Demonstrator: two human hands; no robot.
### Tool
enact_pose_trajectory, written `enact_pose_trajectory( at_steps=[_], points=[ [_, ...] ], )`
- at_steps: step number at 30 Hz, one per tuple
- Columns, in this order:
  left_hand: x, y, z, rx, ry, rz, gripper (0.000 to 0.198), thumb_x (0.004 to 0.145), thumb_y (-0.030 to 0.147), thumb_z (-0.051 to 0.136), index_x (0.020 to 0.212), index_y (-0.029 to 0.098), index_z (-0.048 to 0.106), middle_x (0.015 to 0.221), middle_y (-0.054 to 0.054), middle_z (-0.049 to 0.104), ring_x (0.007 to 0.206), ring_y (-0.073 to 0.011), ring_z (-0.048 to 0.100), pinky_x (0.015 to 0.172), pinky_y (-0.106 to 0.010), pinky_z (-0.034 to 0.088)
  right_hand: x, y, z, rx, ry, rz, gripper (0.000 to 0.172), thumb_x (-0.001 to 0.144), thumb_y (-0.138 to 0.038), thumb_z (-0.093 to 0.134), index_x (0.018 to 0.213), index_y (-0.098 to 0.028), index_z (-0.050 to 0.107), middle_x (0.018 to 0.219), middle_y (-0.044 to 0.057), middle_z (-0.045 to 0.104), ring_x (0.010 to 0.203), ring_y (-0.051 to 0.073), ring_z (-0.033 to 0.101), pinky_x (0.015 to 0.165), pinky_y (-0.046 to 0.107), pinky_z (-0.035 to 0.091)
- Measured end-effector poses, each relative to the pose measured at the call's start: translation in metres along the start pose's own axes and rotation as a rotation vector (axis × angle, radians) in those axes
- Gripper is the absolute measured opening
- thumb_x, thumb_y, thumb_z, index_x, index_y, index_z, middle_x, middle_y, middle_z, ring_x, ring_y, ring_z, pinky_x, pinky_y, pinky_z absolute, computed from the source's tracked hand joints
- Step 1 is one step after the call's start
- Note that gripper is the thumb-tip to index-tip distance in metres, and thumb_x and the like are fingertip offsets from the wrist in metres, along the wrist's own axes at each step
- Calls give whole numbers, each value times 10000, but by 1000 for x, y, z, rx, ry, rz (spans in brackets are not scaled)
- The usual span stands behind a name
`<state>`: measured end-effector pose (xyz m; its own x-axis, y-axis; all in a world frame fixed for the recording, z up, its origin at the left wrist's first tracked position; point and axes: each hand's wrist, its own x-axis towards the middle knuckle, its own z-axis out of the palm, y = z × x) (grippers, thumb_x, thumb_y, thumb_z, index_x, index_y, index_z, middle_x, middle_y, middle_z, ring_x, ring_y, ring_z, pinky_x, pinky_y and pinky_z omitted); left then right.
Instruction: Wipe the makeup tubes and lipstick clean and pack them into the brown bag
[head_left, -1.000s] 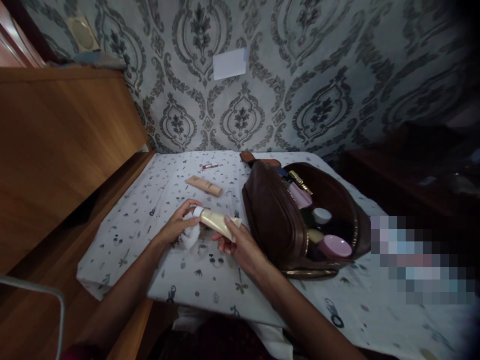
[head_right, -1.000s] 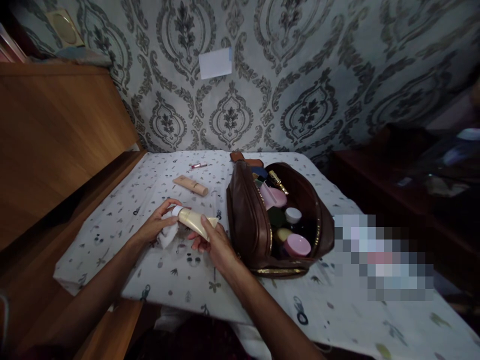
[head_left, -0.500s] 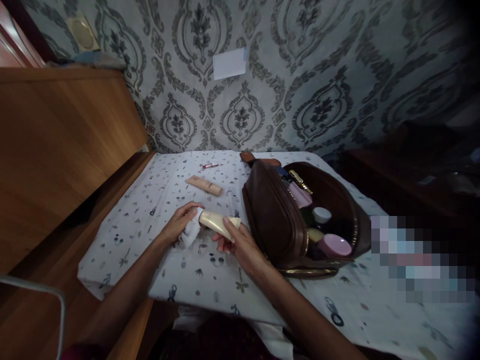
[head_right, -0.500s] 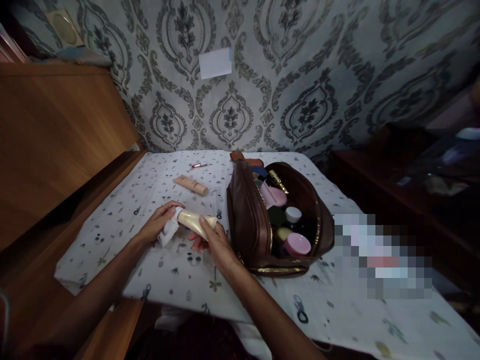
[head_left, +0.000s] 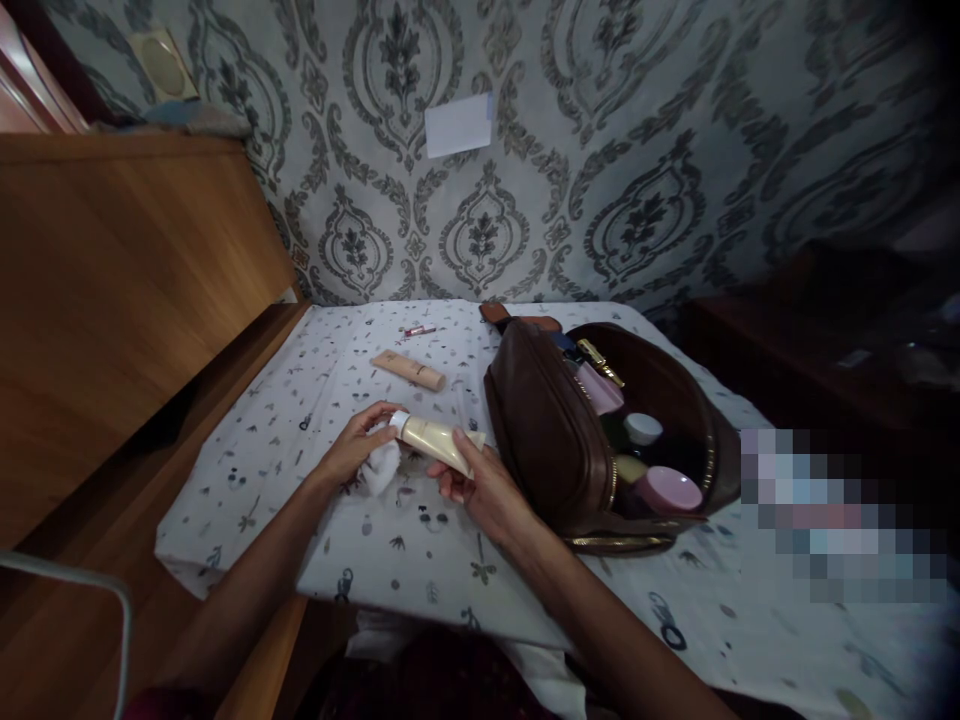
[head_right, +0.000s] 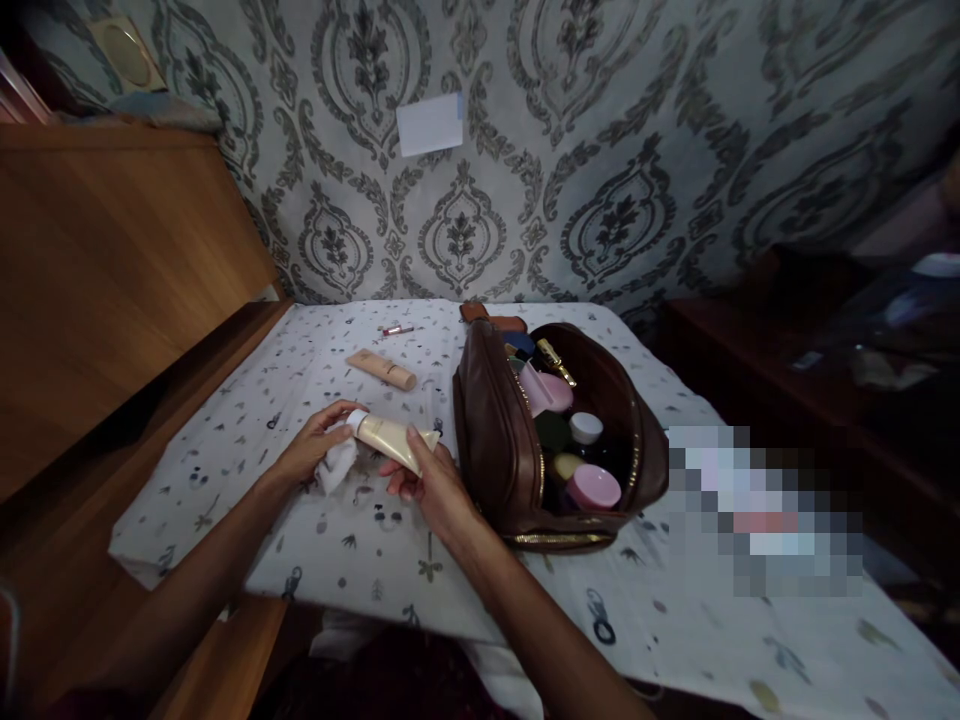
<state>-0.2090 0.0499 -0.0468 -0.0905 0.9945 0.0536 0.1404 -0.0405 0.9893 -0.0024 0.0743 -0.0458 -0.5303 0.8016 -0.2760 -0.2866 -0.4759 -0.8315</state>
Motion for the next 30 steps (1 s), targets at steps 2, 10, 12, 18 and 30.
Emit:
enact_pose_trajectory(
  at_steps=[2,10,12,18,30],
  points=[
    [1,-2,1,-10,12,-15,483,807,582,617,1073,179,643,799,-12,657,657,-147,578,572,-222,416,-1,0,0,-2,-3,-11,431,808,-584,648,914,-168,625,602,23,665,435,112,512,417,216,299],
    [1,1,0,-45,41,-29,431,722,478,733,1025,177,672,895,-18,654,683,-134,579,601,-220,443,-2,0,-1,-21,14,-14,394,832,-568,636,905,-182,623,619,23,675,453,113,532,446,215,339],
    [-1,3,-1,-66,43,-20,455,693,441,771,1059,187,678,1034,-42,664,784,-163,629,675,-238,485,-1,0,-1,-25,25,-10,387,841,-565,625,908,-184,629,619,23,671,455,115,530,449,219,340],
    [-1,3,1,-114,16,-37,580,680,497,789,1150,185,656,986,-54,690,786,-181,664,650,-235,500,-1,0,-1,-19,13,-8,374,862,-551,600,940,-185,627,618,22,665,450,117,519,442,225,323],
    [-2,4,1,-91,-30,-79,553,711,544,756,1104,171,650,788,-4,650,608,-109,565,506,-185,399,-2,-2,-1,-19,23,-15,394,847,-558,609,942,-175,613,615,22,664,445,112,508,439,229,298]
  ],
)
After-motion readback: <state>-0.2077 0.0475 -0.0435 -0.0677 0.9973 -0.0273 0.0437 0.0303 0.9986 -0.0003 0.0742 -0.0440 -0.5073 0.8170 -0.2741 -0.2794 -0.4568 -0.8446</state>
